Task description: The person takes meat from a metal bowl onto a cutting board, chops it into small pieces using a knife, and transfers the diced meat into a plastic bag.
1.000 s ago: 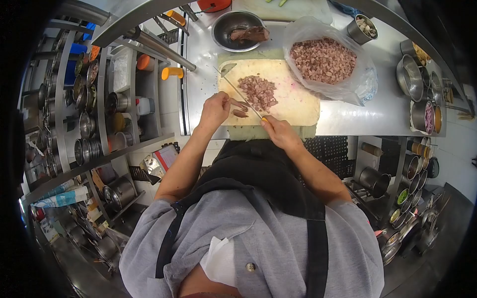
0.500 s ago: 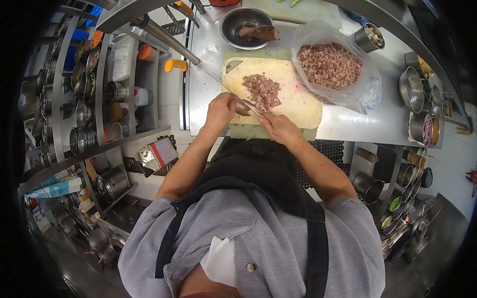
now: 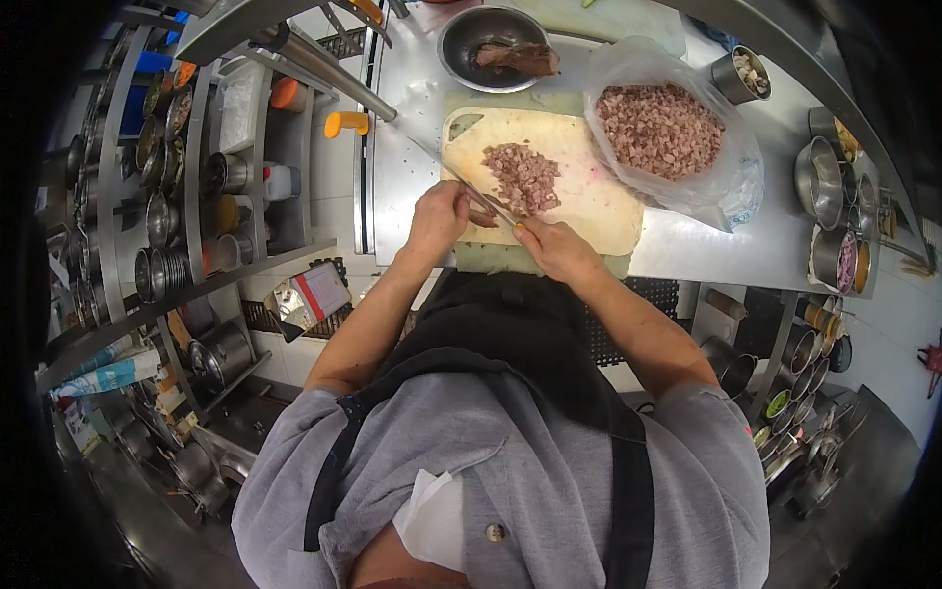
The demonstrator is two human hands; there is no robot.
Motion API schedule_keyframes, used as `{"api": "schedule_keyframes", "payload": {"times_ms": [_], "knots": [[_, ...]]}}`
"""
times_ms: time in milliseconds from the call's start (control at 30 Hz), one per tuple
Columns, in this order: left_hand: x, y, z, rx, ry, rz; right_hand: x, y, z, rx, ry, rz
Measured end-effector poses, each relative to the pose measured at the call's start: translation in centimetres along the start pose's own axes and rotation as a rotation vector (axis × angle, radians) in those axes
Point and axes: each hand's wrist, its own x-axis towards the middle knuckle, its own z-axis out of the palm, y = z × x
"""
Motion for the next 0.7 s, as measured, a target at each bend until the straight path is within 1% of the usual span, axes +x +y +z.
{"api": "schedule_keyframes", "payload": {"times_ms": [100,167,300,400,500,567,600,667,700], "knots": [[0.1,-0.3,0.0,0.002,0.007,0.011,0.5,-0.1,0.4,0.003,0.007,-0.007],[0.2,-0.3,0.0,-0.003,-0.011,0.011,1.8,0.4,1.7,0.020,0.087,-0.076],[0.3,-0.4,-0.2,0.021,-0.019,0.001,3.5,1.3,3.6,0.040,0.140,-0.154],[0.1,-0.4,-0.2,0.054,-0.042,-0.006,2.7,1.5,3.8,0.006,0.150,-0.102],[-0.3,-0.6,-0.8,0.013,-0.047,0.030,1.6,1.2,2.7,0.066,0.151,-0.099],[-0.8,0.0,-1.9,0.013,-0.055,0.080,0.6,1.1,1.7,0.152,0.163,-0.029],[-1.1,0.0,-2.0,0.014,-0.057,0.082,0.5,1.2,1.4,0.155,0.165,-0.028],[-1.9,0.2,-1.9,0.049,-0.143,0.052,0.1,1.3,1.1,0.155,0.143,0.000],[-2.1,0.7,-1.8,0.047,-0.146,0.053,-0.1,1.1,1.0,0.155,0.145,0.004]]}}
